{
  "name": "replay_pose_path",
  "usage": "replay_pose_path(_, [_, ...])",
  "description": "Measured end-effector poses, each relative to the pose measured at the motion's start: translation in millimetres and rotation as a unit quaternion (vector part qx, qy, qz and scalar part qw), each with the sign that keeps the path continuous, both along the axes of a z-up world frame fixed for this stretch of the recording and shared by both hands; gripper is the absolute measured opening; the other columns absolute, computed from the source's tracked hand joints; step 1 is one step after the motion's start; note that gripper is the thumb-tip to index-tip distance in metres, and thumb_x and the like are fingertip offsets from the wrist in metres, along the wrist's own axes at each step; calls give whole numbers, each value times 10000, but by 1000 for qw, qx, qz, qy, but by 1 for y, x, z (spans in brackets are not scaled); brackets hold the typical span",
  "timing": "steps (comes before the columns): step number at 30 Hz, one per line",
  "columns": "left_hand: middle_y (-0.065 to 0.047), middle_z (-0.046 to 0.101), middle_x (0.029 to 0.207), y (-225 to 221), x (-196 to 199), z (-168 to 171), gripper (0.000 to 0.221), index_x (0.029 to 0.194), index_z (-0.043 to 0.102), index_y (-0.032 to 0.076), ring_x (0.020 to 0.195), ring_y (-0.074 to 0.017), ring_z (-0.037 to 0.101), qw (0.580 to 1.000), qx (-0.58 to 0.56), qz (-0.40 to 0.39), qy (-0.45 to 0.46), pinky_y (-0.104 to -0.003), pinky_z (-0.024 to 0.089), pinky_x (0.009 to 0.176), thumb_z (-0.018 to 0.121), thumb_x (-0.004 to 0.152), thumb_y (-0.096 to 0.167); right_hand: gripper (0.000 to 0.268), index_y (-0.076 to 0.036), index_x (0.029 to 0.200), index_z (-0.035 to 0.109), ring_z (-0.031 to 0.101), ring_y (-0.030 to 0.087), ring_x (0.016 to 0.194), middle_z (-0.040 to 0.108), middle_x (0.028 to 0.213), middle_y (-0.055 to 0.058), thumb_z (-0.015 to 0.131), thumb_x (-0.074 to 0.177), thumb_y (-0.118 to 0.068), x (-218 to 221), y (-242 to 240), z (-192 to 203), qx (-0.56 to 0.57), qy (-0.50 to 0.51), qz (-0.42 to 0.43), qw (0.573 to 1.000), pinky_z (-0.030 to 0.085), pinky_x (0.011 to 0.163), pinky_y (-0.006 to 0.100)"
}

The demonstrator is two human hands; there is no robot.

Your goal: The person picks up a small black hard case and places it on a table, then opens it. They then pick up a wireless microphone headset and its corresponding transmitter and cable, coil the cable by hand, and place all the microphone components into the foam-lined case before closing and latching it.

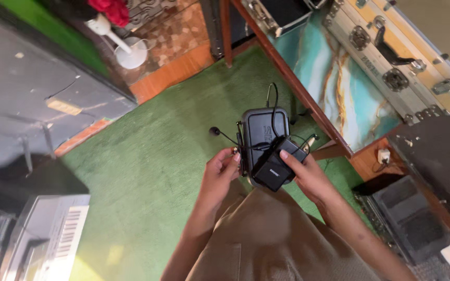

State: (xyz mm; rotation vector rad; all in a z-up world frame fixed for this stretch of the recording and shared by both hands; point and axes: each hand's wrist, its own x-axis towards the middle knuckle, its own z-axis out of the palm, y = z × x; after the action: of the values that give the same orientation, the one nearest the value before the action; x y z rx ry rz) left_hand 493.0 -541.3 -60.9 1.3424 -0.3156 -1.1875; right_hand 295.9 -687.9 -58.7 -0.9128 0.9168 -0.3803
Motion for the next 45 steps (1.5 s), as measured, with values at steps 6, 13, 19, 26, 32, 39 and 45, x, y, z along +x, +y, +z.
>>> replay_pose_path(6, [25,606,815,-95,53,-15,239,1191,663,14,689,-47,488,996,-60,-62,23,-227,411,618,648,1033,193,448,-24,1298,629,649,167,1049,700,1151,51,677,951,-304,35,-63,2,-8,24,-76,997,528,875,349])
replay_pose_path(13, [34,605,840,-236,130,13,245,1214,630,23,714,-50,516,979,-94,-179,-13,-228,439,631,656,1044,199,453,-29,1279,647,651,188,973,703,1084,65,673,950,-341,90,-156,34,-92,85,-167,978,516,795,366])
replay_pose_path(19, [32,724,998,-356,174,57,289,1243,611,81,881,-55,660,952,-111,-280,-50,-252,562,750,644,995,226,468,-17,1348,571,631,144,1090,669,1187,40,677,985,-293,123,-223,71,-193,-27,-248,949,533,942,328])
replay_pose_path(26, [38,711,1026,-451,165,75,243,1223,612,72,921,-38,643,925,-150,-348,-20,-238,540,780,634,1028,215,477,-13,1372,537,630,143,1119,665,1206,50,665,990,-270,120,-279,85,-227,-10,-319,920,525,979,326])
replay_pose_path(32, [37,705,1019,-495,128,49,256,1265,613,62,895,-21,603,914,-143,-378,-26,-212,503,762,633,1046,193,485,-2,1403,524,600,148,1163,639,1254,54,670,1018,-259,85,-307,45,-220,-21,-366,904,497,1031,322])
replay_pose_path(39, [4,697,1069,-532,83,28,310,1328,595,-21,905,-25,590,903,-202,-379,-24,-198,480,761,635,1049,109,632,-56,1473,446,586,155,1210,603,1302,54,718,971,-328,42,-329,8,-246,-80,-371,892,486,1061,325])
replay_pose_path(45, [-15,689,1137,-560,76,62,289,1336,592,-62,1044,-62,628,880,-294,-365,-77,-214,519,935,643,1073,46,589,-52,1363,498,613,198,1190,607,1254,73,795,948,-346,28,-353,18,-251,-154,-400,868,519,1065,375])
